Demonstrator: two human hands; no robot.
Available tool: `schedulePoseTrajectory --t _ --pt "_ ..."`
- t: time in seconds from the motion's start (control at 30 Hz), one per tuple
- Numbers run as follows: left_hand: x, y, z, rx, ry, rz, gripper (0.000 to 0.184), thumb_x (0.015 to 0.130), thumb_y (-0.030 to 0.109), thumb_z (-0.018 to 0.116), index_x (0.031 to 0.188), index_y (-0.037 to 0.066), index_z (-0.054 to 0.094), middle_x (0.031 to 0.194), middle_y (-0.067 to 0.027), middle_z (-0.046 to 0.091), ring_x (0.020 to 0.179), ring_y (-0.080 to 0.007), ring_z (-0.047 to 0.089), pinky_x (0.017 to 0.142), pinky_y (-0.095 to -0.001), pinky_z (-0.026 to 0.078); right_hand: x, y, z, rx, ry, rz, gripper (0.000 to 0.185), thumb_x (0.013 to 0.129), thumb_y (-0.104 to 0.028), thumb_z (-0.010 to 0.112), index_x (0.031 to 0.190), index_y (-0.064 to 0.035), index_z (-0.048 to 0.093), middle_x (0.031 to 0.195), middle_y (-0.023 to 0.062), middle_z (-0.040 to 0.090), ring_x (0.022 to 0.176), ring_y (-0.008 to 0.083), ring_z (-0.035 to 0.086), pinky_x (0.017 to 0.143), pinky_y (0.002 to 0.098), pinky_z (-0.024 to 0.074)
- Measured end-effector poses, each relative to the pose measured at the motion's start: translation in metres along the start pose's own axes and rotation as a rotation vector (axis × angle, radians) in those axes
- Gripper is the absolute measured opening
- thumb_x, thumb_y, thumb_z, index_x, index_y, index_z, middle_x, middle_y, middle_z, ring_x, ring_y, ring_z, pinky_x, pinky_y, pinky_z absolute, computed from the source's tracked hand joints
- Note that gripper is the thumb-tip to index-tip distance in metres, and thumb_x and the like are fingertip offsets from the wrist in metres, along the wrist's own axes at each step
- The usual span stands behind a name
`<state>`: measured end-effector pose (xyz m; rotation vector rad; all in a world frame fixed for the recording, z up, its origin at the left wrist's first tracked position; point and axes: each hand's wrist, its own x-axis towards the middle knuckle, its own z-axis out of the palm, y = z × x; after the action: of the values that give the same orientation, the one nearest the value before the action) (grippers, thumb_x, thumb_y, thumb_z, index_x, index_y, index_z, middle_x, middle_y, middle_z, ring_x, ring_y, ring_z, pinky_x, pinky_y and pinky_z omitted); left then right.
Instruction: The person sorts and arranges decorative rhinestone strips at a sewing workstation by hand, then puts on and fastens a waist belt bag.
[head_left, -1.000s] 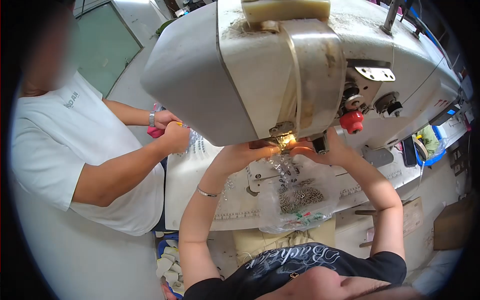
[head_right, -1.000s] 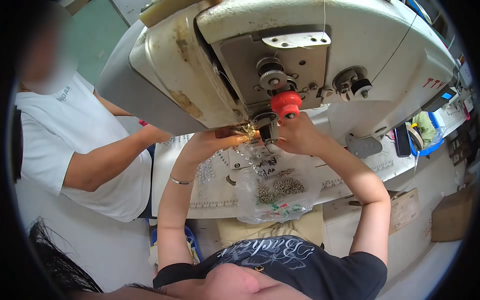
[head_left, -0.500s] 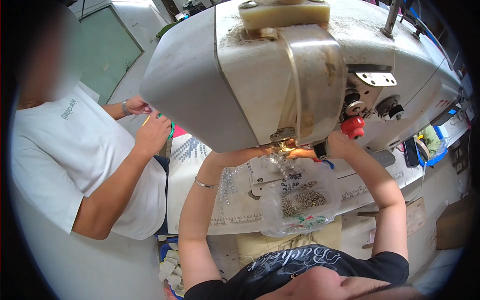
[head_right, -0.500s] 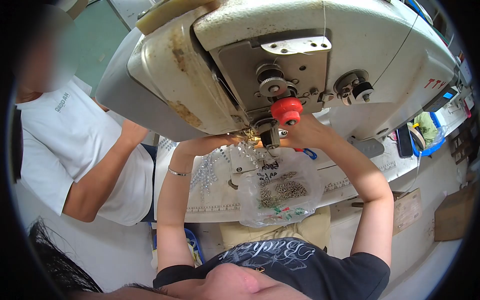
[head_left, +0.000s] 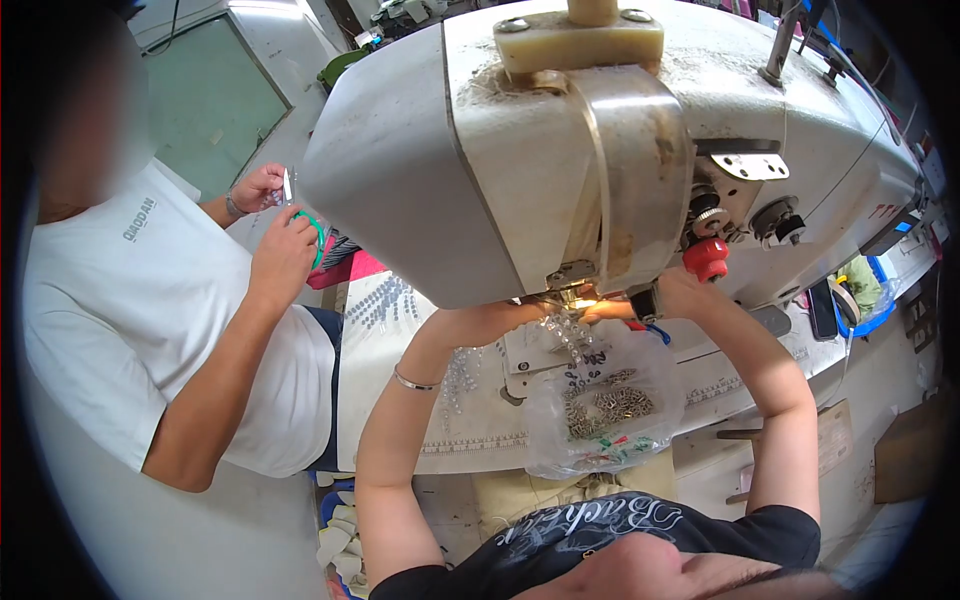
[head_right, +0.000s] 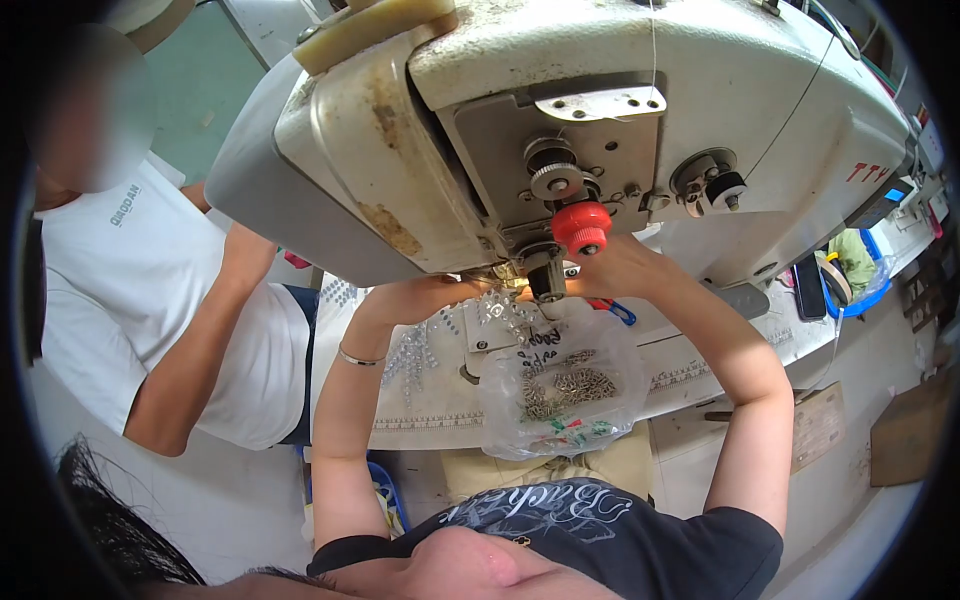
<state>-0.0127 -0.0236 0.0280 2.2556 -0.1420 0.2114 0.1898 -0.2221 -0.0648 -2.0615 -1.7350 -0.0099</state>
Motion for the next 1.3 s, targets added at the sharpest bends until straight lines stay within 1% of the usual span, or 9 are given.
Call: schedulePoseTrajectory --t 0.37,0.47,0.6,0.73,0.87,0.97,1.07,1.17,1.3 --pt "0.005 -0.028 -0.002 0.082 0.048 0.154 0.029 0.078 0.013 0.075 0.105 0.006 0.068 0.094 -0.0058 0.069 0.083 -0.0151 0.062 0.072 -0.0300 0.050 0.002 0.014 0.004 -0.087 -0.131 0.084 0.047 0.078 -0.055 0.061 0.090 -0.0097 0.060 0.073 0.0134 0.063 0.066 0.0345 0.064 0.056 0.0426 0.0515" --pt "0.005 -0.015 -0.004 0.100 0.034 0.049 0.029 0.079 0.010 0.075 0.106 0.005 0.067 0.093 -0.0056 0.069 0.083 -0.0144 0.062 0.071 -0.0297 0.051 0.004 0.012 0.004 -0.040 -0.157 0.131 0.049 0.078 -0.055 0.061 0.094 -0.0091 0.059 0.075 0.0147 0.064 0.068 0.0353 0.065 0.058 0.0436 0.0518" --pt "0.008 -0.030 -0.001 -0.150 0.031 0.077 0.033 0.078 0.006 0.074 0.109 0.003 0.065 0.097 -0.0050 0.068 0.085 -0.0139 0.062 0.072 -0.0292 0.051 0.010 0.018 0.010 -0.025 -0.183 0.091 0.049 0.077 -0.054 0.062 0.096 -0.0083 0.059 0.081 0.0170 0.064 0.074 0.0360 0.064 0.062 0.0433 0.0520" --pt "0.008 -0.031 -0.003 -0.190 0.022 0.049 0.041 0.076 0.005 0.075 0.114 0.005 0.063 0.103 -0.0046 0.068 0.088 -0.0137 0.061 0.074 -0.0287 0.052 0.012 0.007 -0.002 0.113 0.046 -0.126 0.048 0.076 -0.051 0.066 0.095 -0.0075 0.059 0.082 0.0177 0.063 0.077 0.0376 0.063 0.063 0.0431 0.0512" --pt "0.008 -0.028 -0.002 -0.270 0.031 0.007 0.040 0.075 0.005 0.076 0.113 0.004 0.064 0.102 -0.0048 0.068 0.088 -0.0140 0.061 0.075 -0.0285 0.052 0.009 0.014 0.007 0.101 -0.051 -0.005 0.045 0.072 -0.043 0.074 0.093 -0.0059 0.059 0.084 0.0156 0.060 0.074 0.0362 0.061 0.061 0.0427 0.0499" --pt "0.007 -0.028 -0.005 -0.069 -0.016 -0.081 0.039 0.074 0.005 0.076 0.112 0.004 0.065 0.103 -0.0051 0.068 0.089 -0.0147 0.062 0.077 -0.0288 0.051 0.006 0.009 0.004 0.112 -0.013 -0.011 0.045 0.072 -0.042 0.075 0.094 -0.0063 0.060 0.088 0.0153 0.061 0.074 0.0353 0.061 0.060 0.0425 0.0499" --pt "0.007 -0.028 -0.002 -0.137 0.033 0.072 0.027 0.078 0.007 0.074 0.103 0.003 0.066 0.084 -0.0027 0.068 0.076 -0.0115 0.060 0.064 -0.0260 0.049 0.006 -0.005 -0.006 0.178 0.121 -0.122 0.045 0.071 -0.042 0.076 0.094 -0.0067 0.061 0.089 0.0151 0.061 0.073 0.0351 0.062 0.059 0.0427 0.0501" --pt "0.006 -0.029 -0.006 -0.002 -0.023 0.097 0.037 0.076 0.007 0.076 0.111 0.003 0.065 0.103 -0.0051 0.068 0.091 -0.0152 0.061 0.079 -0.0297 0.050 0.008 0.009 0.007 0.145 0.168 -0.228 0.042 0.073 -0.042 0.075 0.093 -0.0071 0.063 0.089 0.0145 0.061 0.072 0.0334 0.062 0.058 0.0414 0.0502" --pt "0.008 -0.023 -0.002 -0.044 0.015 0.185 0.038 0.075 0.009 0.077 0.110 0.003 0.066 0.102 -0.0054 0.069 0.091 -0.0153 0.061 0.079 -0.0295 0.050 0.011 -0.004 -0.003 0.209 0.253 -0.322 0.040 0.074 -0.041 0.074 0.094 -0.0076 0.065 0.086 0.0137 0.062 0.071 0.0323 0.063 0.058 0.0401 0.0504"
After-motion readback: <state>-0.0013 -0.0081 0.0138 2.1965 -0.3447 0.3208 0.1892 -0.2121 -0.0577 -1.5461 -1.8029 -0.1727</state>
